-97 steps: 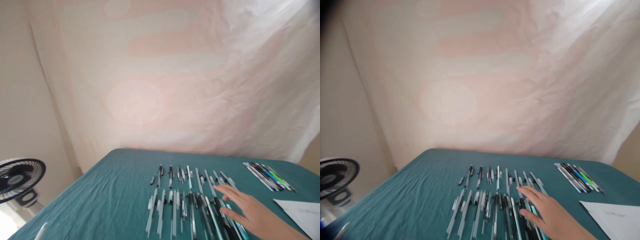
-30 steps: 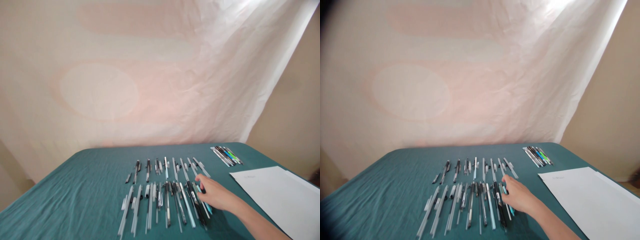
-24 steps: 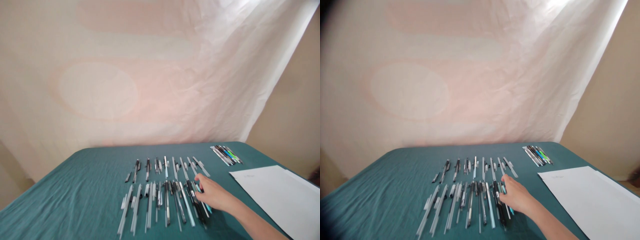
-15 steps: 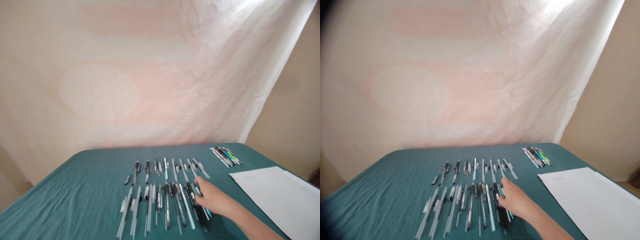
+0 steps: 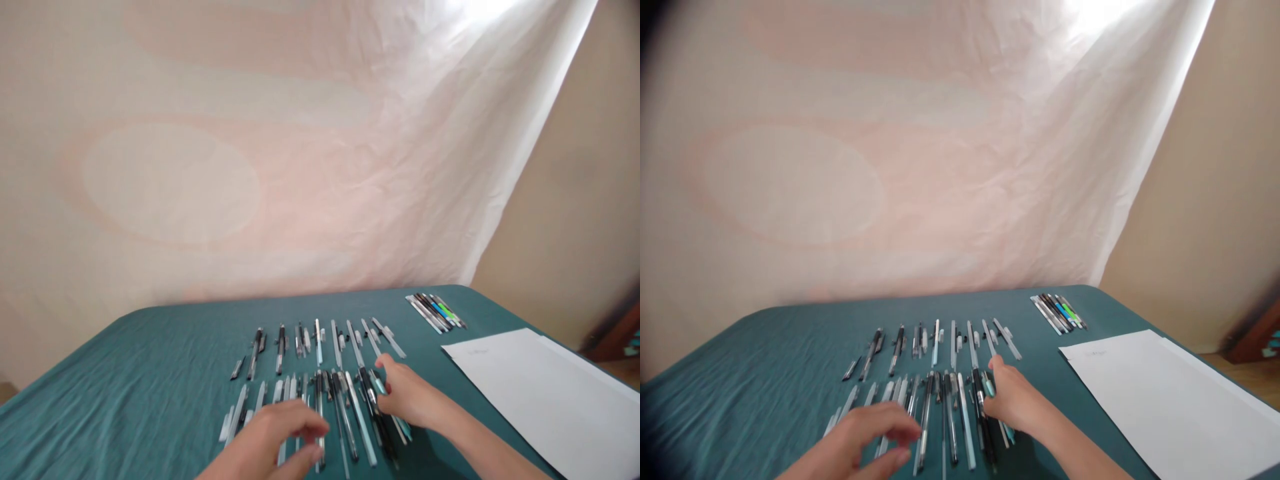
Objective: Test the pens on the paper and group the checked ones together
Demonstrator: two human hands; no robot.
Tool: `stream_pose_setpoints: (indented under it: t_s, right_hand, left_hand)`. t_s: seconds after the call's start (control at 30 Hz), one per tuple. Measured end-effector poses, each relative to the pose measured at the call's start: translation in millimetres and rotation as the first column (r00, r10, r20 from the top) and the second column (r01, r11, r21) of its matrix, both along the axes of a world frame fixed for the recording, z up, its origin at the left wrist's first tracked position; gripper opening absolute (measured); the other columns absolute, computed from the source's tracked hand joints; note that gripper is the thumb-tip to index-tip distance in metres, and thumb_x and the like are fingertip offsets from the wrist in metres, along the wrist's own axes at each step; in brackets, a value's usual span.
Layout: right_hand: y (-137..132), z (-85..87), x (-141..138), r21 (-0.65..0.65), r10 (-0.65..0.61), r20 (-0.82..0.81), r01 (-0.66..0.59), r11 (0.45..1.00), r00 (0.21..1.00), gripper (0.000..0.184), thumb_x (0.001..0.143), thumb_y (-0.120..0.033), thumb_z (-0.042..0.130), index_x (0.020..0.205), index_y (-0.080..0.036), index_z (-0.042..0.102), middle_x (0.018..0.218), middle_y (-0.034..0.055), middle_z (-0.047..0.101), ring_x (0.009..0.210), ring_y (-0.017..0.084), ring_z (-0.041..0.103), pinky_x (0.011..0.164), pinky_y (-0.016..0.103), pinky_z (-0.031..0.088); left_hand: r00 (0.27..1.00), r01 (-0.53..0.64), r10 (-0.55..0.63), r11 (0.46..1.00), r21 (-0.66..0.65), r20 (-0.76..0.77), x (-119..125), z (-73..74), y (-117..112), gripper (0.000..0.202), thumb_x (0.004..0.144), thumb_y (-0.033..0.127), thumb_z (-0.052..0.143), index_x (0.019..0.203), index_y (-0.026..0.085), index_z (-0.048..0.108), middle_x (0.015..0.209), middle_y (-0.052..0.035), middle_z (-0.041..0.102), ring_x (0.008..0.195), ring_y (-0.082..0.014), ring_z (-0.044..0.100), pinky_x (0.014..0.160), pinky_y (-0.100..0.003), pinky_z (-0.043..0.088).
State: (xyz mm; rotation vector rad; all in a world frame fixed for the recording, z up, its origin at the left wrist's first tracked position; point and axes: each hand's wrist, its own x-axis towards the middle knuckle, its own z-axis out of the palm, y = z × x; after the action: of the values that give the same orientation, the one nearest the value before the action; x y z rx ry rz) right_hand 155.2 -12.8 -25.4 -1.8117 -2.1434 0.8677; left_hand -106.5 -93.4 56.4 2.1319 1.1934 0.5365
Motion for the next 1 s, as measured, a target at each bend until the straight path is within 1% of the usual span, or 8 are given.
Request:
stream_pose_setpoints:
  t_s: [0.07,0.13,0.23,0.37,0.47,0.57,0.77,1.0]
  right_hand:
    - [0,-0.4,0,0.010,0.000,0.006,0.000,1.000,1.000,0.041,0.060,-0.020,0.058,0.099,-0.017,0.044,0.074,0.0007,0.057,0.065,0.015,0.054,0.050,0.019,0.030]
    - [0,0.9,0,0.024,0.013,0.031,-0.014,1.000,0.999,0.036,0.060,-0.021,0.058,0.093,-0.017,0.046,0.070,-0.0003,0.057,0.064,0.015,0.054,0.050,0.020,0.030]
    - [-1,4.6,3,0.086,0.028,0.123,-0.038,0.996,0.992,0.026,0.058,-0.018,0.056,0.083,-0.017,0.049,0.069,-0.0004,0.056,0.063,0.015,0.053,0.051,0.021,0.027]
    - [-3,7.8,3,0.125,0.062,0.180,-0.085,0.989,0.982,0.013,0.059,-0.018,0.052,0.073,-0.018,0.050,0.067,-0.0007,0.056,0.060,0.013,0.051,0.049,0.021,0.024]
    - [-2,4.1,-2,0.117,0.050,0.210,-0.076,0.990,0.976,0.009,0.062,-0.021,0.050,0.071,-0.018,0.051,0.066,0.0002,0.056,0.058,0.014,0.051,0.047,0.022,0.022]
    - [-1,-3.3,-5,0.134,-0.005,0.292,-0.036,0.990,0.957,0.008,0.063,-0.024,0.050,0.066,-0.017,0.051,0.065,0.0029,0.057,0.060,0.016,0.053,0.047,0.024,0.021]
    - [1,-6.9,-2,0.126,-0.019,0.321,-0.022,0.992,0.947,0.011,0.066,-0.027,0.052,0.067,-0.016,0.053,0.071,0.0072,0.061,0.067,0.020,0.058,0.050,0.024,0.025]
    - [4,2.1,2,0.155,-0.018,0.308,-0.032,0.987,0.951,0.014,0.069,-0.013,0.045,0.081,-0.014,0.051,0.077,0.0107,0.062,0.075,0.023,0.061,0.057,0.026,0.032]
  left_hand:
    - [1.000,0.024,-0.025,1.000,0.013,0.014,27,12.8,21,0.017,0.079,0.023,0.051,0.089,0.024,0.064,0.087,0.0005,0.064,0.082,-0.0139,0.057,0.075,-0.021,0.041]
    - [0.995,0.080,-0.081,0.997,0.019,0.058,48,15.9,39,0.018,0.079,0.022,0.051,0.090,0.021,0.065,0.087,-0.0007,0.065,0.081,-0.0137,0.058,0.075,-0.021,0.041]
    - [0.980,0.092,-0.098,0.995,0.043,0.171,71,9.2,62,0.019,0.079,0.022,0.050,0.090,0.018,0.065,0.086,-0.0026,0.066,0.080,-0.0141,0.058,0.073,-0.021,0.042]
    - [0.951,0.096,-0.075,0.994,-0.055,0.301,87,-6.3,78,0.018,0.076,0.019,0.051,0.087,0.014,0.065,0.081,-0.0040,0.068,0.075,-0.0144,0.060,0.068,-0.021,0.044]
    - [0.945,0.060,-0.019,0.992,-0.115,0.325,91,-18.3,82,0.019,0.075,0.019,0.051,0.086,0.013,0.065,0.078,-0.0049,0.068,0.072,-0.0147,0.060,0.066,-0.022,0.044]
    - [0.944,0.062,-0.012,0.988,-0.142,0.330,88,-28.7,83,0.019,0.075,0.021,0.052,0.085,0.013,0.065,0.078,-0.0047,0.067,0.071,-0.0149,0.059,0.065,-0.023,0.044]
    - [0.940,0.053,0.011,0.982,-0.180,0.342,79,-37.6,84,0.021,0.075,0.025,0.052,0.086,0.014,0.066,0.078,-0.0048,0.067,0.073,-0.0168,0.059,0.067,-0.025,0.044]
    - [0.932,0.054,0.031,0.974,-0.222,0.361,81,-45.5,84,0.020,0.074,0.026,0.054,0.085,0.014,0.066,0.076,-0.0038,0.066,0.071,-0.0163,0.058,0.064,-0.025,0.043]
